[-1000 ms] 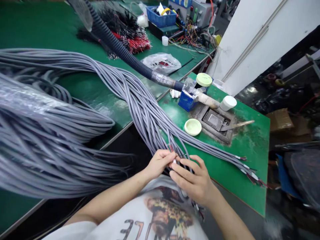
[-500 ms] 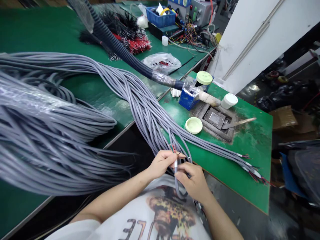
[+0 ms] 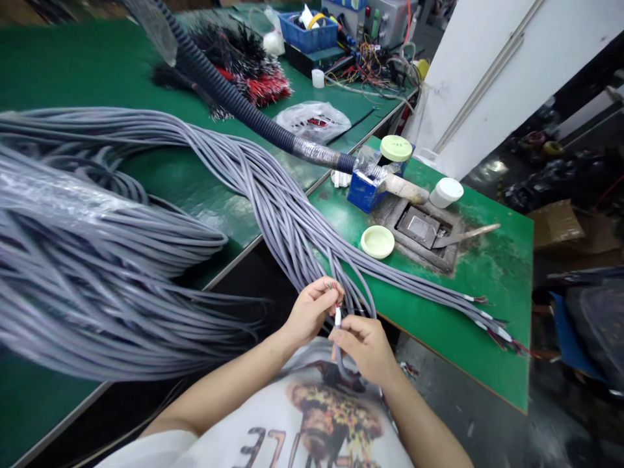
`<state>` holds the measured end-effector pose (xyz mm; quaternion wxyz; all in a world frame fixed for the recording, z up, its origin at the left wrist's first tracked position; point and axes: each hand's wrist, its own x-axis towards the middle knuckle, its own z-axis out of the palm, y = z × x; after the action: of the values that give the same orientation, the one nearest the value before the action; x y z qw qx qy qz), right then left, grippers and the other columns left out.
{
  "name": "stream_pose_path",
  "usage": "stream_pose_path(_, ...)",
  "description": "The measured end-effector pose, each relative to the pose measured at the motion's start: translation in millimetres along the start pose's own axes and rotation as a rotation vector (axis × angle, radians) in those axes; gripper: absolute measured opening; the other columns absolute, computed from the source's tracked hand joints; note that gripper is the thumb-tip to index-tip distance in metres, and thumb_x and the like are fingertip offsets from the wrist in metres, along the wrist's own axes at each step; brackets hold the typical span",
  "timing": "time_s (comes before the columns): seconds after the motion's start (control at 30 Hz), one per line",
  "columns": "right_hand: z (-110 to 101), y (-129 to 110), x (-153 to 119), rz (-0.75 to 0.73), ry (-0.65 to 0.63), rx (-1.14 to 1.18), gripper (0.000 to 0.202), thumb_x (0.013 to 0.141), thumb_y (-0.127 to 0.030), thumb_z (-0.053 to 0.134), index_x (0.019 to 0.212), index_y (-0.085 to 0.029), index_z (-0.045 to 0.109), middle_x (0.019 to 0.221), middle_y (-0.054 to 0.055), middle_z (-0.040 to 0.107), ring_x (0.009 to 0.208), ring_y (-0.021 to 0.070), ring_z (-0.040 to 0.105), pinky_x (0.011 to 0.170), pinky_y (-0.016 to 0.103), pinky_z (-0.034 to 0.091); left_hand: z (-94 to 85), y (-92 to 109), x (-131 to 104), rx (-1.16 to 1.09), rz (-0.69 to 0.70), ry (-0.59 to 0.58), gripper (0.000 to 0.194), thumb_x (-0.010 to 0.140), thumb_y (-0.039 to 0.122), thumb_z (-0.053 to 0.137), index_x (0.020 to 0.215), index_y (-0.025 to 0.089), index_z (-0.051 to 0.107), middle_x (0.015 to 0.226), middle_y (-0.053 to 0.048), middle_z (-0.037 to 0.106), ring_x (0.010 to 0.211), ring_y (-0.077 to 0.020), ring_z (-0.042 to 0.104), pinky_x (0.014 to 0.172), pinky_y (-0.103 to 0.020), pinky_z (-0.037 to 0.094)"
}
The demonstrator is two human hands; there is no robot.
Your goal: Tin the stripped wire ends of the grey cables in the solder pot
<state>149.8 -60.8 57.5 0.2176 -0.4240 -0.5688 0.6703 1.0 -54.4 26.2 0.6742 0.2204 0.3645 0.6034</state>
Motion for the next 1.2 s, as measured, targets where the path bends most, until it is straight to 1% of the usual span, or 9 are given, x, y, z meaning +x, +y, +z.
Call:
stream_pose_path(0.17,-1.5,6.0,-0.2,0.011,-0.007,0.078,0.024,0.086,-0.036,0.062,0.073,-0.015,0.065,0.055,0.0,0.066,0.041,0.0072,0.051,0.042,0.017,0.04,2.3,3.4,0.9,-0.066,-0.02,0.031,0.023,0.072,0.034,0.075,0.075,0.014,0.063,0.061,0.002,0.059,0.052,-0.0054,0.048,0.052,-0.017,0.037)
stream_pose_path(0.4,-3.4,15.4,2.0,0.038,-0.035,0.227,0.021,0.083,-0.034,0.063,0.074,-0.015,0.065,0.053,0.001,0.066,0.041,0.0093,0.054,0.043,0.019,0.041,1.6,1.8,1.5,-0.016,-0.021,0.008,0.021,0.071,0.03,0.076,0.074,0.014,0.063,0.057,0.003,0.057,0.051,-0.0051,0.046,0.053,-0.017,0.037)
stream_pose_path(0.57,-4.5,18.0,2.4,0.065,-0.05,0.307,0.021,0.082,-0.035,0.062,0.076,-0.014,0.064,0.047,-0.001,0.061,0.035,0.0085,0.047,0.039,0.019,0.033,2.0,1.4,1.8,0.014,-0.06,-0.007,0.021,0.071,0.03,0.075,0.081,0.013,0.068,0.06,0.002,0.058,0.052,-0.0051,0.045,0.052,-0.018,0.035)
stream_pose_path(0.77,-5.7,12.9,1.5,0.066,-0.008,0.293,0.023,0.087,-0.039,0.055,0.081,-0.016,0.059,0.038,-0.007,0.049,0.03,0.0059,0.034,0.038,0.018,0.024,5.8,2.6,3.1,0.013,-0.087,0.002,0.021,0.069,0.03,0.077,0.074,0.013,0.065,0.058,0.003,0.057,0.05,-0.0045,0.044,0.051,-0.018,0.034)
stream_pose_path(0.87,-5.6,8.6,4.1,0.043,0.05,0.348,0.017,0.084,-0.033,0.061,0.09,-0.019,0.054,0.044,-0.007,0.055,0.032,0.0068,0.041,0.038,0.017,0.03,10.4,3.8,3.0,0.043,-0.089,0.021,0.022,0.068,0.03,0.078,0.072,0.013,0.064,0.059,0.003,0.059,0.051,-0.0054,0.048,0.053,-0.018,0.036)
stream_pose_path(0.97,-6.2,2.9,7.6,0.038,0.129,0.429,0.027,0.075,-0.025,0.067,0.095,-0.021,0.049,0.055,-0.006,0.061,0.038,0.0093,0.052,0.04,0.019,0.041,15.1,4.7,1.9,0.072,-0.077,0.035,0.023,0.066,0.029,0.08,0.071,0.013,0.065,0.064,0.001,0.063,0.057,-0.007,0.052,0.059,-0.02,0.04)
stream_pose_path(1.03,-6.6,-0.6,9.5,0.032,0.159,0.455,0.028,0.075,-0.024,0.068,0.095,-0.022,0.047,0.052,-0.009,0.058,0.035,0.0091,0.05,0.039,0.019,0.042,16.9,4.3,1.1,0.075,-0.071,0.047,0.023,0.065,0.029,0.081,0.069,0.013,0.065,0.065,0.001,0.064,0.058,-0.0072,0.052,0.061,-0.021,0.041)
stream_pose_path(1.13,-7.0,-4.0,11.6,0.003,0.166,0.423,0.02,0.084,-0.032,0.063,0.091,-0.022,0.047,0.042,-0.012,0.05,0.029,0.0068,0.039,0.04,0.021,0.042,16.8,1.6,0.2,0.055,-0.084,0.049,0.023,0.064,0.03,0.081,0.068,0.014,0.065,0.063,0.002,0.062,0.057,-0.0067,0.051,0.06,-0.02,0.04)
stream_pose_path(1.2,-7.3,-5.0,12.7,-0.016,0.174,0.374,0.019,0.086,-0.036,0.06,0.087,-0.021,0.048,0.039,-0.012,0.048,0.029,0.0065,0.038,0.043,0.022,0.045,15.4,-1.1,0.1,0.045,-0.092,0.043,0.023,0.064,0.03,0.081,0.068,0.014,0.065,0.063,0.001,0.061,0.056,-0.0064,0.049,0.058,-0.02,0.039)
